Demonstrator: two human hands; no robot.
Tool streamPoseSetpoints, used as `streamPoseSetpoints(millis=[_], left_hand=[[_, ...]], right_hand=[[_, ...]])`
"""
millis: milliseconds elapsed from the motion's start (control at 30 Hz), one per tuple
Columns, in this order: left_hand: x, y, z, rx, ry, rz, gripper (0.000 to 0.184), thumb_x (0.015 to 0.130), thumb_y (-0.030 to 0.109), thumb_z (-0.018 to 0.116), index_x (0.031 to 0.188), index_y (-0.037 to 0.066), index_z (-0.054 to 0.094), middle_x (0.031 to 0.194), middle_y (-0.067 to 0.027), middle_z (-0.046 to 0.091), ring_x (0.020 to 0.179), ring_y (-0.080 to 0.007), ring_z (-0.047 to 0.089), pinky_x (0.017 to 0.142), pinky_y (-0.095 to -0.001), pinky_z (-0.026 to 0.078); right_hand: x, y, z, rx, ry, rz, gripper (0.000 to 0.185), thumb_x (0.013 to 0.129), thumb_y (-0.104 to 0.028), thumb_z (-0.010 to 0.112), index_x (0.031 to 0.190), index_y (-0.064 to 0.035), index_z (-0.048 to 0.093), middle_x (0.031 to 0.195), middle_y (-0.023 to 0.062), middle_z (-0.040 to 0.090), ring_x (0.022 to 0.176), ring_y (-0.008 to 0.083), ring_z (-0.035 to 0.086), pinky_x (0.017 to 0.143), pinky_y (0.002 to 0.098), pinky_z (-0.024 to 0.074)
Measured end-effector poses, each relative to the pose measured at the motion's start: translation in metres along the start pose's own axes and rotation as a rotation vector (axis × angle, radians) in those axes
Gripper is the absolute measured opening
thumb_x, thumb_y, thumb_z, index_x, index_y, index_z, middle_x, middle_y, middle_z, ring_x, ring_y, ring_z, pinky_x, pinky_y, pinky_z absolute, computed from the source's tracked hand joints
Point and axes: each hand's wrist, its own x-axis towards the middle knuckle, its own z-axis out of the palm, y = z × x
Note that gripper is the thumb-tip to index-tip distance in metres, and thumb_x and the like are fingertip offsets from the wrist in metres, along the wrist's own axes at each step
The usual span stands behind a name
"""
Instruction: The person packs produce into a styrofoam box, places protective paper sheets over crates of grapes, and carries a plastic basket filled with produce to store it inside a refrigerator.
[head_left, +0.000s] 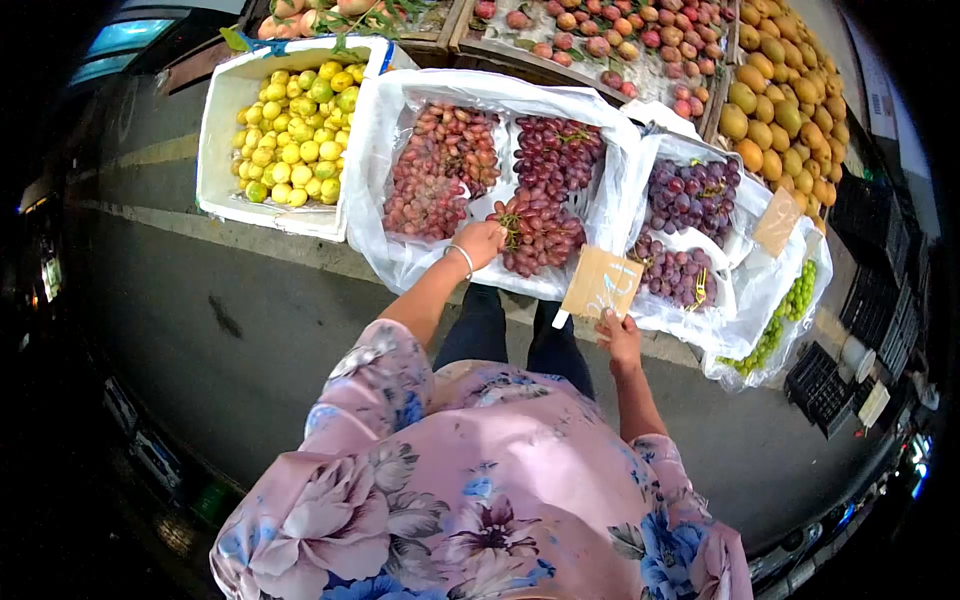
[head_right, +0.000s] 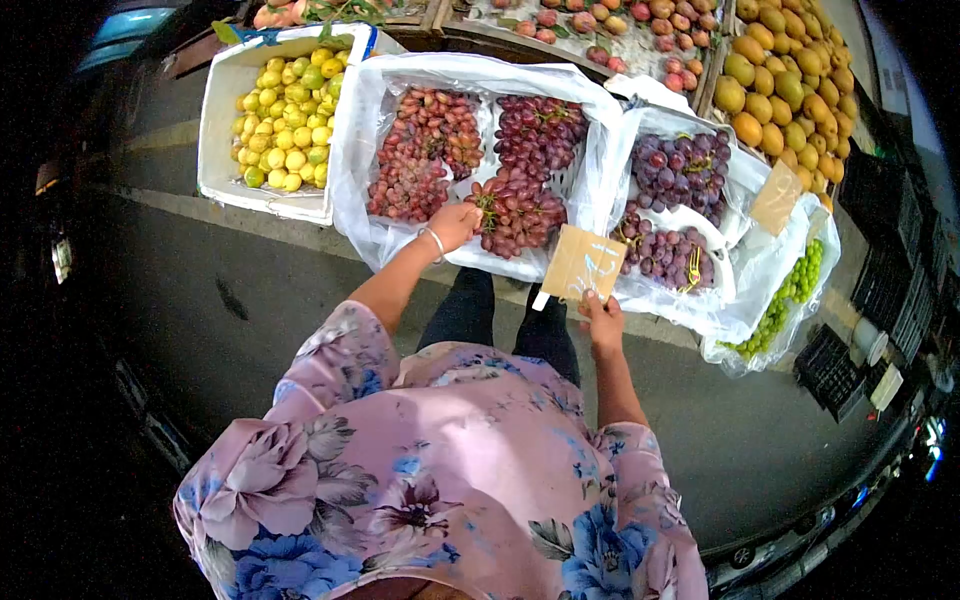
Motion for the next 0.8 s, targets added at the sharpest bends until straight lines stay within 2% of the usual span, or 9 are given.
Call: streamPoseSetpoints(millis=[33,100,133,233,267,500,600,733,800], left_hand=[[0.014,-0.016,0.005,-0.007,0.01,0.001,0.015,0.075,0.012,0.042,0.065,0.002,0.05,0.058,-0.0095,0.052,0.056,-0.0195,0.053,0.052,-0.0291,0.04],[0.03,-0.039,0.012,0.345,-0.024,-0.059,0.028,0.081,0.022,0.037,0.078,0.003,0.057,0.075,-0.0182,0.057,0.077,-0.0313,0.055,0.069,-0.0386,0.043],[0.035,-0.046,0.012,0.318,0.017,-0.231,0.03,0.082,0.024,0.036,0.087,0.006,0.059,0.087,-0.0185,0.057,0.088,-0.0311,0.053,0.078,-0.0384,0.041],[0.049,-0.084,0.013,0.658,-0.089,-0.165,0.033,0.083,0.028,0.036,0.094,0.005,0.057,0.099,-0.0171,0.054,0.093,-0.03,0.051,0.081,-0.0392,0.04],[0.057,-0.101,0.02,0.426,-0.045,-0.409,0.036,0.083,0.031,0.037,0.099,0.004,0.054,0.107,-0.0138,0.052,0.1,-0.0273,0.049,0.082,-0.0385,0.039],[0.017,-0.057,0.005,0.139,0.103,-0.559,0.044,0.079,0.04,0.042,0.105,0.004,0.049,0.108,-0.0179,0.048,0.101,-0.0322,0.045,0.084,-0.0374,0.038],[-0.014,-0.05,0.006,0.423,0.186,-0.344,0.051,0.075,0.042,0.048,0.108,0.003,0.047,0.109,-0.0177,0.046,0.104,-0.0311,0.04,0.088,-0.0373,0.032],[-0.065,-0.039,-0.002,0.325,0.418,0.011,0.045,0.071,0.03,0.057,0.105,0.002,0.047,0.099,-0.0153,0.047,0.095,-0.0311,0.043,0.081,-0.0392,0.033],[-0.088,-0.046,-0.005,0.283,0.596,-0.027,0.047,0.068,0.026,0.06,0.106,0.002,0.046,0.098,-0.0157,0.046,0.094,-0.0309,0.043,0.082,-0.0394,0.033]], right_hand=[[0.0,0.0,0.0,-0.009,-0.003,-0.007,0.029,0.075,-0.033,0.058,0.093,-0.0103,0.052,0.082,0.0005,0.056,0.068,0.0112,0.054,0.053,0.0237,0.0404],[-0.004,0.002,-0.001,-0.037,0.006,0.031,0.028,0.075,-0.033,0.058,0.093,-0.0108,0.052,0.082,0.0004,0.056,0.068,0.0107,0.054,0.053,0.0234,0.0403],[-0.005,0.002,-0.001,-0.037,0.017,0.039,0.027,0.075,-0.032,0.058,0.092,-0.0104,0.053,0.08,-0.0002,0.056,0.068,0.01,0.054,0.052,0.0231,0.0402],[-0.012,-0.003,-0.002,-0.035,0.027,-0.004,0.025,0.077,-0.029,0.057,0.091,-0.0099,0.053,0.08,-0.0003,0.056,0.067,0.0096,0.054,0.052,0.0232,0.0402],[-0.014,-0.009,0.001,-0.042,0.029,-0.005,0.025,0.077,-0.029,0.057,0.091,-0.0099,0.053,0.08,-0.0003,0.056,0.067,0.0096,0.054,0.052,0.0232,0.0402],[-0.013,-0.07,0.047,-0.044,-0.011,-0.249,0.021,0.077,-0.024,0.058,0.091,-0.008,0.055,0.077,-0.0007,0.058,0.063,0.0084,0.054,0.047,0.0187,0.0355],[0.009,-0.098,0.086,-0.147,-0.08,-0.294,0.023,0.076,-0.023,0.059,0.091,-0.0057,0.055,0.074,0.0,0.057,0.058,0.008,0.052,0.046,0.0186,0.034],[0.049,-0.126,0.156,-0.187,-0.201,-0.289,0.025,0.075,-0.023,0.059,0.091,-0.0037,0.054,0.069,0.0007,0.055,0.054,0.0078,0.05,0.045,0.02,0.0346],[0.074,-0.132,0.185,-0.203,-0.26,-0.278,0.027,0.075,-0.024,0.059,0.092,-0.0037,0.054,0.071,0.0017,0.056,0.056,0.0089,0.052,0.046,0.0206,0.0367]])
